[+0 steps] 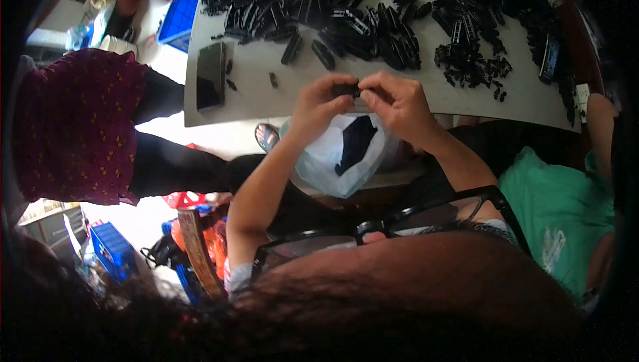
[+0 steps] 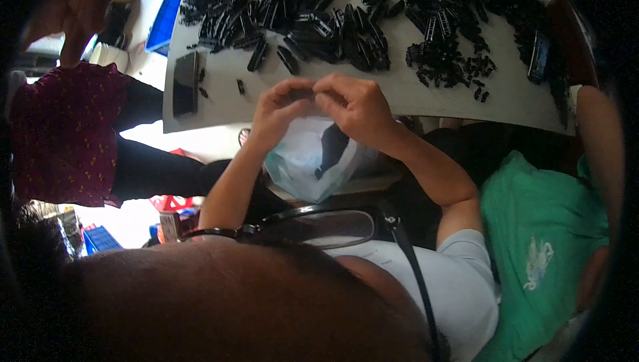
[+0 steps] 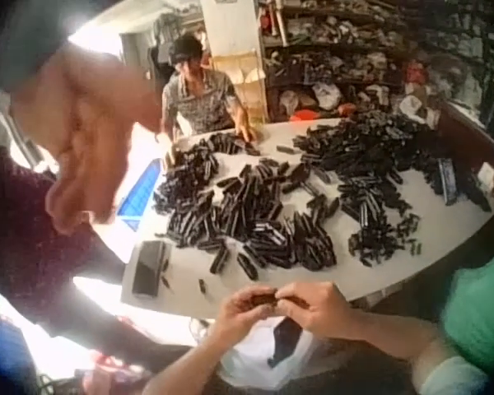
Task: The person assembles black plastic components by fitting small plastic pieces into larger plastic parts by hand, placing the assembled pieces into a bag and arranging parts on the table.
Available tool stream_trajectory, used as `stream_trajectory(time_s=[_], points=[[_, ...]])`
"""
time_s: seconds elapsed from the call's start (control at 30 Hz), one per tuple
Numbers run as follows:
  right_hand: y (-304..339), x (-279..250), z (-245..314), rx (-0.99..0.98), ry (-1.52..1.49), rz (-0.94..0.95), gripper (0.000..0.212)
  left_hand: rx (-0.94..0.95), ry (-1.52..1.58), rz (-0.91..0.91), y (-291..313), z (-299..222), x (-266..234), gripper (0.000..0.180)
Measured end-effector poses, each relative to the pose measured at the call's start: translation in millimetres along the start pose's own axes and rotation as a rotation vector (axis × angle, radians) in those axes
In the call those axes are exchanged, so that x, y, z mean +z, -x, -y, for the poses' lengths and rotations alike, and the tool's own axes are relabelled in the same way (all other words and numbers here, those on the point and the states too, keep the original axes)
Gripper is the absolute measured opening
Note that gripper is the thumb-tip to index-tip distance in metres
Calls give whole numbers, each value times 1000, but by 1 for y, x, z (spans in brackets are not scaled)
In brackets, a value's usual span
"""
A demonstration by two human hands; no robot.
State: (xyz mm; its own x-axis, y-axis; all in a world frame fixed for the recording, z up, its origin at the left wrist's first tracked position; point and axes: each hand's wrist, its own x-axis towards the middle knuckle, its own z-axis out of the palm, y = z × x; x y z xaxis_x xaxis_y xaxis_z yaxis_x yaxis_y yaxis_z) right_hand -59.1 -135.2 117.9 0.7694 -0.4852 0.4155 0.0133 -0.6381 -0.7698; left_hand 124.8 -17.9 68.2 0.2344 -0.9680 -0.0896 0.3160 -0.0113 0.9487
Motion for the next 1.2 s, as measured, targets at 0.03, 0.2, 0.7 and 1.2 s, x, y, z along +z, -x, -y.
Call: stream_trajectory(time_s=[0.03, 0.2, 0.7, 1.2], points=[[-3, -8, 1, 195, -202, 42, 18, 6, -10, 18, -5, 0, 3, 37], [-23, -14, -10, 460, -551, 65, 13, -171, 78, -87, -23, -18, 13, 34], [18, 40, 12, 463, -274, 23, 22, -148, -100, 2, 36, 12, -11, 33], [-11, -22, -10, 557, -208, 307, 24, -67, 121, 162, -7, 20, 6, 28]])
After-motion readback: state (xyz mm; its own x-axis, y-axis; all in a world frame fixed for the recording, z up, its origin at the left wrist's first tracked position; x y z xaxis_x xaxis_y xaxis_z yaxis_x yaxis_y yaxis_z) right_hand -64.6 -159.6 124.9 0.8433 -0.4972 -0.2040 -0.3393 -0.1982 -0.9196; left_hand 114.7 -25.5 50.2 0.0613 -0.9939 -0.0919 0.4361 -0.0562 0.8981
